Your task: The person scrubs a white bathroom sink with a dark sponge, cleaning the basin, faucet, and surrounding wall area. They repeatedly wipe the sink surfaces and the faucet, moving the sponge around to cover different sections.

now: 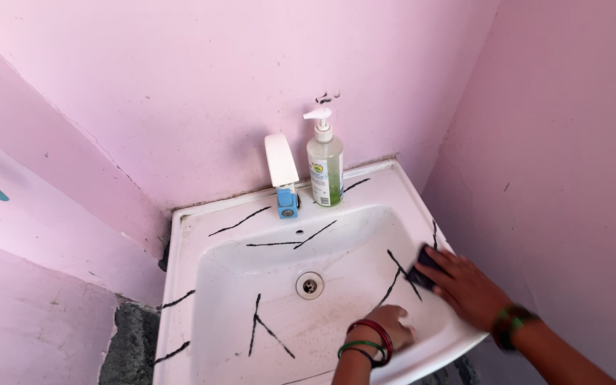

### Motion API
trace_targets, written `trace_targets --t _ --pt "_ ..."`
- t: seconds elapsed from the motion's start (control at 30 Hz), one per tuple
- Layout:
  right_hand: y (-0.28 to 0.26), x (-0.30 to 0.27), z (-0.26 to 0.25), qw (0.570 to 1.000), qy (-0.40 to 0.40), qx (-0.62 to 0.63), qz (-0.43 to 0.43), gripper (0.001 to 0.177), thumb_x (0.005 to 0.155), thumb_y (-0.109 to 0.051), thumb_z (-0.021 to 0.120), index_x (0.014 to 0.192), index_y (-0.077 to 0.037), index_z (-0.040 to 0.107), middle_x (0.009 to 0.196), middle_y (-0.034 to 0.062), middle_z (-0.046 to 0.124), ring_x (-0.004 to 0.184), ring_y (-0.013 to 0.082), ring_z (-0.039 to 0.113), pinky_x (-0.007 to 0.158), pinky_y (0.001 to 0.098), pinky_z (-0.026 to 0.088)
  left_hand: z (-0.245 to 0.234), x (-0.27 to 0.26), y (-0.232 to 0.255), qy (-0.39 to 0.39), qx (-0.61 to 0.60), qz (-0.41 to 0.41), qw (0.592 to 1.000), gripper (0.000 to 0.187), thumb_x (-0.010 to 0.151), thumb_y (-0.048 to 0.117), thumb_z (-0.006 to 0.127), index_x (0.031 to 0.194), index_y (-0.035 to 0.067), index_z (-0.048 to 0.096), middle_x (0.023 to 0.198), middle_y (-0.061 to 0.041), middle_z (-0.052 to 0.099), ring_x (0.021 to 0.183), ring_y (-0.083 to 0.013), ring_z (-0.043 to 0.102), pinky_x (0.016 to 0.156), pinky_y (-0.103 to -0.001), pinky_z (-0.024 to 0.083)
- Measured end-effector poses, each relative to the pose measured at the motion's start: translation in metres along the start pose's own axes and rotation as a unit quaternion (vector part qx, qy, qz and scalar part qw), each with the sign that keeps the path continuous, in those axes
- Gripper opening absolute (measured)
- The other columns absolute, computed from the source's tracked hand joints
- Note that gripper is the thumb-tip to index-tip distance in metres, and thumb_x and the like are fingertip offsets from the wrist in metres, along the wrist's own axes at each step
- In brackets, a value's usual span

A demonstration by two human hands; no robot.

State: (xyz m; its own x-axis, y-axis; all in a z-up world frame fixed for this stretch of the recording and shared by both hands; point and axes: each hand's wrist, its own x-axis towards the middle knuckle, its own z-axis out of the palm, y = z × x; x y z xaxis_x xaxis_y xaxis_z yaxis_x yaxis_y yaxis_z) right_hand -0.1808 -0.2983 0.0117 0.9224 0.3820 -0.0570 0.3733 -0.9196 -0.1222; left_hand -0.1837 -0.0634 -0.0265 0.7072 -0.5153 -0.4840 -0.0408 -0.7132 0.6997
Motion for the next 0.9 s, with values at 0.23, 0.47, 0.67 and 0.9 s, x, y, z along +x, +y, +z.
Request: trace_targets --t 0.23,0.47,0.67,0.9 --pt "-0.073 -0.077 0.024 0.995 0.083 0.045 0.044 0.054 0.098 -0.023 0.049 0.151 -0.030 0.051 0.160 0.0066 0.035 0.147 0.0291 0.030 0.118 0.0466 0.025 -0.028 -0.023 -0.004 -0.062 -0.195 -0.129 0.970 0.053 0.108 0.039 0.039 0.126 -0.007 0.058 0.102 -0.019 0.073 0.083 -0.0285 0.071 0.070 -0.040 0.057" --pt "-0.213 -0.056 0.054 0.995 -0.078 0.054 0.040 0.061 0.096 -0.030 0.054 0.155 -0.024 0.039 0.161 0.0102 0.034 0.150 0.0325 0.029 0.117 0.0493 0.022 -0.033 -0.030 -0.060 0.097 0.001 -0.104 0.990 0.068 0.106 0.059 0.034 0.116 0.000 0.067 0.123 -0.027 0.064 0.120 -0.0424 0.059 0.104 -0.052 0.046" --pt "-0.125 -0.072 0.015 0.997 -0.005 -0.011 0.082 0.047 0.101 -0.028 0.038 0.148 -0.030 0.048 0.156 -0.0030 0.045 0.145 0.0221 0.037 0.120 0.0442 0.027 -0.028 -0.066 -0.086 0.111 -0.001 -0.123 0.986 0.065 0.104 0.058 0.032 0.114 0.004 0.066 0.120 -0.023 0.068 0.119 -0.0401 0.062 0.104 -0.050 0.048" --pt "-0.189 -0.061 0.020 0.990 -0.029 -0.061 0.121 0.061 0.094 -0.017 0.045 0.153 -0.034 0.044 0.153 -0.0033 0.043 0.145 0.0198 0.035 0.121 0.0418 0.029 -0.028 -0.108 -0.103 0.145 -0.073 -0.133 0.978 0.067 0.103 0.061 0.034 0.133 0.006 0.057 0.127 -0.021 0.065 0.125 -0.0374 0.060 0.105 -0.048 0.048"
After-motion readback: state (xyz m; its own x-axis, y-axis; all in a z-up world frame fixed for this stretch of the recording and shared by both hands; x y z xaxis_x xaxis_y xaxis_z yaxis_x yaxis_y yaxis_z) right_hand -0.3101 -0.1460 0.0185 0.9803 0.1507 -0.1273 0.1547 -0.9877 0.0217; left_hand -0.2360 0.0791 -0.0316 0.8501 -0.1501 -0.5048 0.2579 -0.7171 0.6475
